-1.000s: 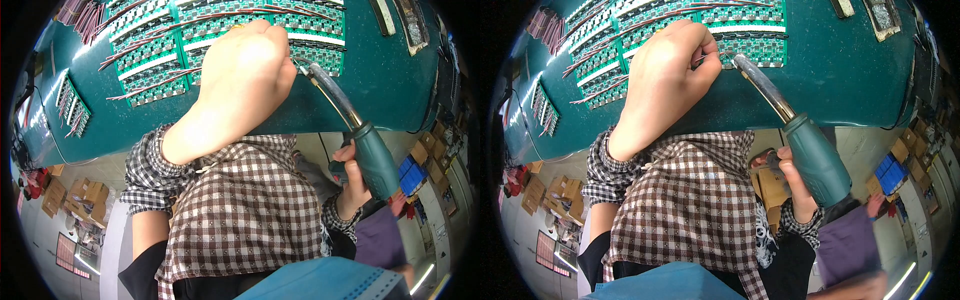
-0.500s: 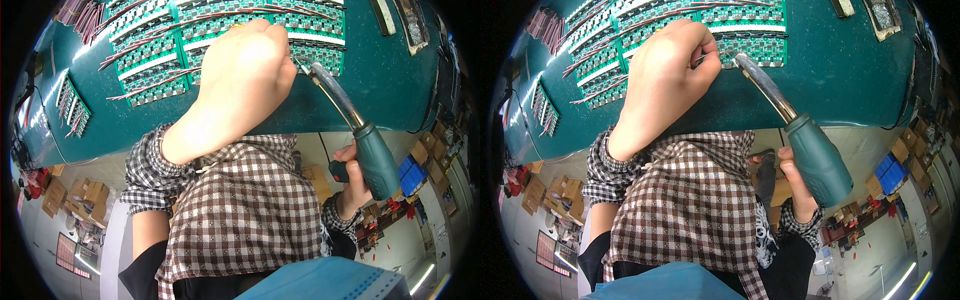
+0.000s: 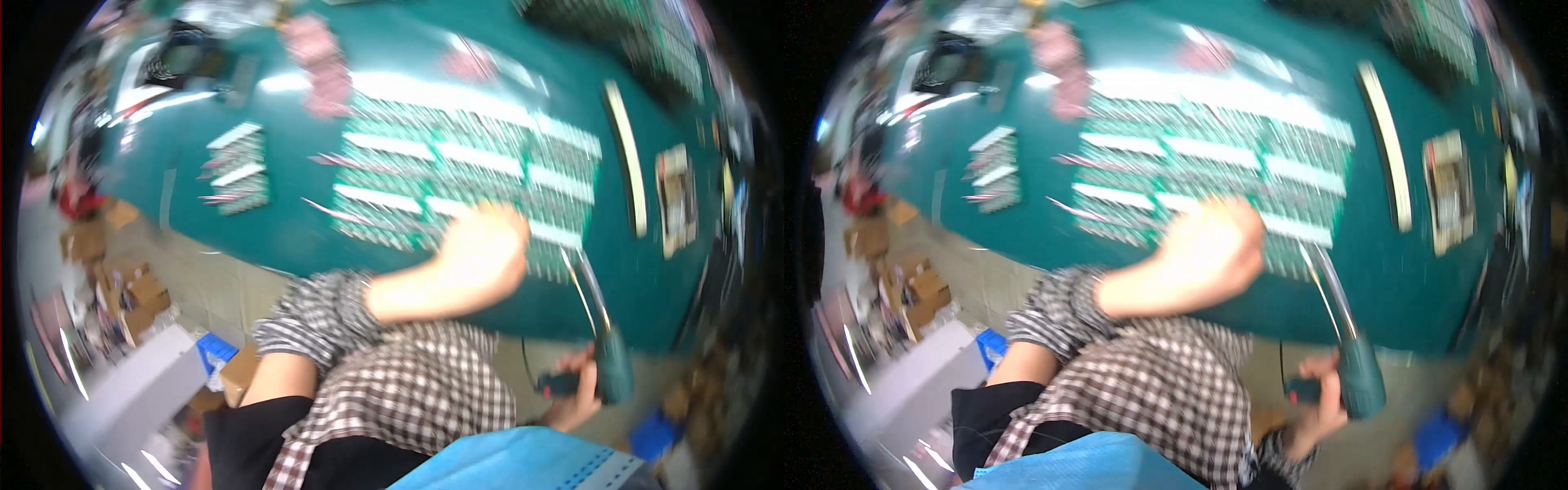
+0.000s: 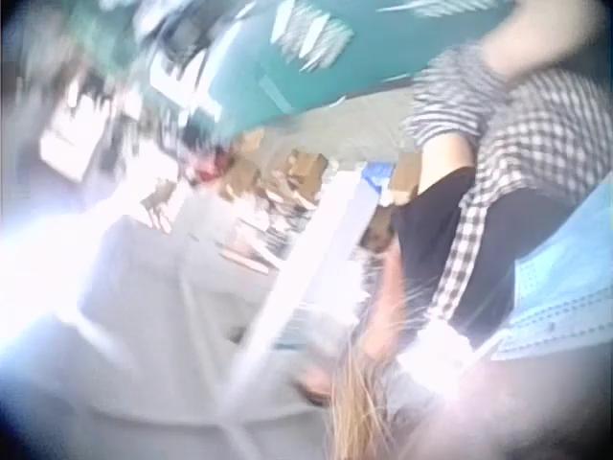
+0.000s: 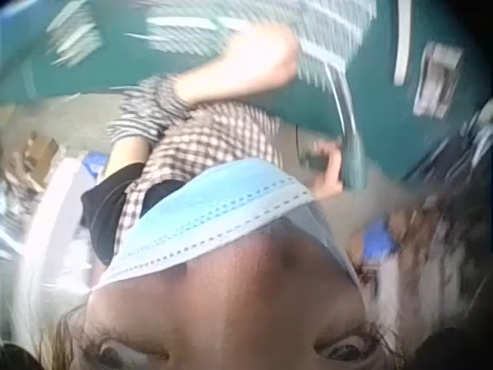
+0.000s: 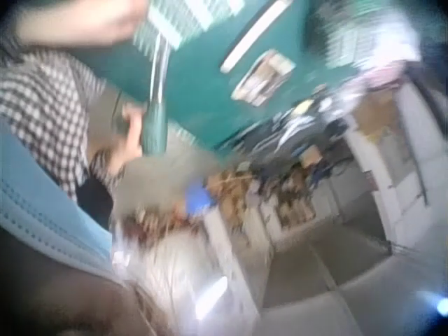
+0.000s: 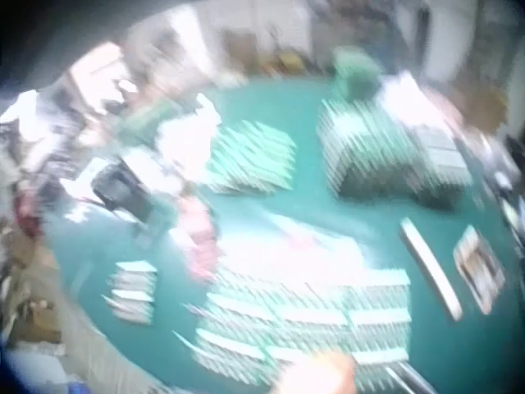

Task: The person solders wires onto circuit boards, positioning the wires onto the boards by hand and soldering the connections with an electric soldering gun.

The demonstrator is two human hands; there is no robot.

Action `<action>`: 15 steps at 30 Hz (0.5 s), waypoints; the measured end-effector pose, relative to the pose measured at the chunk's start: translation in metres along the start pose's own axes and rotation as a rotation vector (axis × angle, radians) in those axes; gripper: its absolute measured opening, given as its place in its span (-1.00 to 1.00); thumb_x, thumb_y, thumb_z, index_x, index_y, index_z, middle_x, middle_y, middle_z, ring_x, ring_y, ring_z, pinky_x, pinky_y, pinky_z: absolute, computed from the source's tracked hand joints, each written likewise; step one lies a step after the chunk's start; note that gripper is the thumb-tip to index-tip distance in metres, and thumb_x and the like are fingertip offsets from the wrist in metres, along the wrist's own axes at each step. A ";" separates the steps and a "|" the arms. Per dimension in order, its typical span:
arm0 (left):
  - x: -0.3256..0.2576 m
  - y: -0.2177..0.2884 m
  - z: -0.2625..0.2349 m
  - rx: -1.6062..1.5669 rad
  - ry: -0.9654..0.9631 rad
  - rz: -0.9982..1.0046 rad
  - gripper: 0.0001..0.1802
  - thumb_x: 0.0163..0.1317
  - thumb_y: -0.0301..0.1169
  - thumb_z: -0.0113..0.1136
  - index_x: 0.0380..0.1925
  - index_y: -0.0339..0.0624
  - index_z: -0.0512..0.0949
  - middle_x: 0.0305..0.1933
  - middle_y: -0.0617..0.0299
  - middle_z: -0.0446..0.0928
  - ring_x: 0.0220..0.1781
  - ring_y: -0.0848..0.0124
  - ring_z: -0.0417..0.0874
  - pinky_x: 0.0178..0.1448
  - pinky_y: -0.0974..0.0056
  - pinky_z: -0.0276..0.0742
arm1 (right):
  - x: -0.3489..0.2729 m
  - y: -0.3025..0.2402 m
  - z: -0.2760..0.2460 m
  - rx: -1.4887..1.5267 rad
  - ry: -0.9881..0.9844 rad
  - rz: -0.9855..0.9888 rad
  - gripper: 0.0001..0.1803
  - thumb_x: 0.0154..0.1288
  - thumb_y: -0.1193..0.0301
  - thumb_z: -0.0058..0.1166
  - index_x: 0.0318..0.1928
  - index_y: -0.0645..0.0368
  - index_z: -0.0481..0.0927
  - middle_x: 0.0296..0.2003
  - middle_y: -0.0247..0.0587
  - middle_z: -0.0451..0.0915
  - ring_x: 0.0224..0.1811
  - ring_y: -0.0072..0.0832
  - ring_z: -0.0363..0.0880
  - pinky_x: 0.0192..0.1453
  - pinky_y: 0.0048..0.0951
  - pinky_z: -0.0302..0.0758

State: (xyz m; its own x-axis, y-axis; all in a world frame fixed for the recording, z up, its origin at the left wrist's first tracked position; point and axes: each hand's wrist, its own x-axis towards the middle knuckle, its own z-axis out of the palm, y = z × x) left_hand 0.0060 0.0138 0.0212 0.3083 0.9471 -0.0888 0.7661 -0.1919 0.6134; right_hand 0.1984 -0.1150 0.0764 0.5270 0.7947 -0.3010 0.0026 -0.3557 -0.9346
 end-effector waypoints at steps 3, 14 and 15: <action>0.003 -0.003 0.021 -0.126 0.005 0.024 -0.86 -0.23 -0.53 0.08 -0.58 -0.35 0.51 -0.45 -0.15 0.50 -0.35 -0.05 0.57 -0.25 -0.01 0.52 | 0.024 0.027 -0.036 0.147 -0.247 0.064 -0.58 0.39 0.05 -0.16 -0.02 0.11 0.47 -0.40 -0.44 0.42 -0.25 -0.52 0.39 -0.18 -0.32 0.41; -0.002 -0.011 0.019 -0.121 0.001 0.116 -0.87 -0.10 -0.46 0.07 -0.54 -0.31 0.49 -0.40 -0.05 0.50 -0.27 -0.02 0.55 -0.22 -0.04 0.46 | 0.033 0.000 -0.006 0.367 0.033 0.040 -0.74 0.31 0.28 -0.02 -0.16 0.22 0.47 -0.47 -0.28 0.50 -0.42 -0.45 0.47 -0.32 -0.38 0.48; -0.001 -0.010 0.018 -0.118 -0.038 0.092 -0.85 -0.11 -0.46 0.08 -0.52 -0.33 0.50 -0.38 -0.07 0.50 -0.24 -0.03 0.56 -0.20 -0.03 0.47 | 0.042 0.004 -0.015 0.361 -0.042 0.057 -0.73 0.32 0.20 -0.02 -0.22 0.17 0.46 -0.48 -0.32 0.49 -0.41 -0.46 0.46 -0.28 -0.37 0.46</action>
State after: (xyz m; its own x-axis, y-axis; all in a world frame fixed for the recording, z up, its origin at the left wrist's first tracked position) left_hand 0.0078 0.0103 0.0011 0.3968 0.9162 -0.0559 0.6630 -0.2440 0.7078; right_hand 0.2332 -0.0899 0.0629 0.4826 0.8006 -0.3550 -0.3299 -0.2093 -0.9205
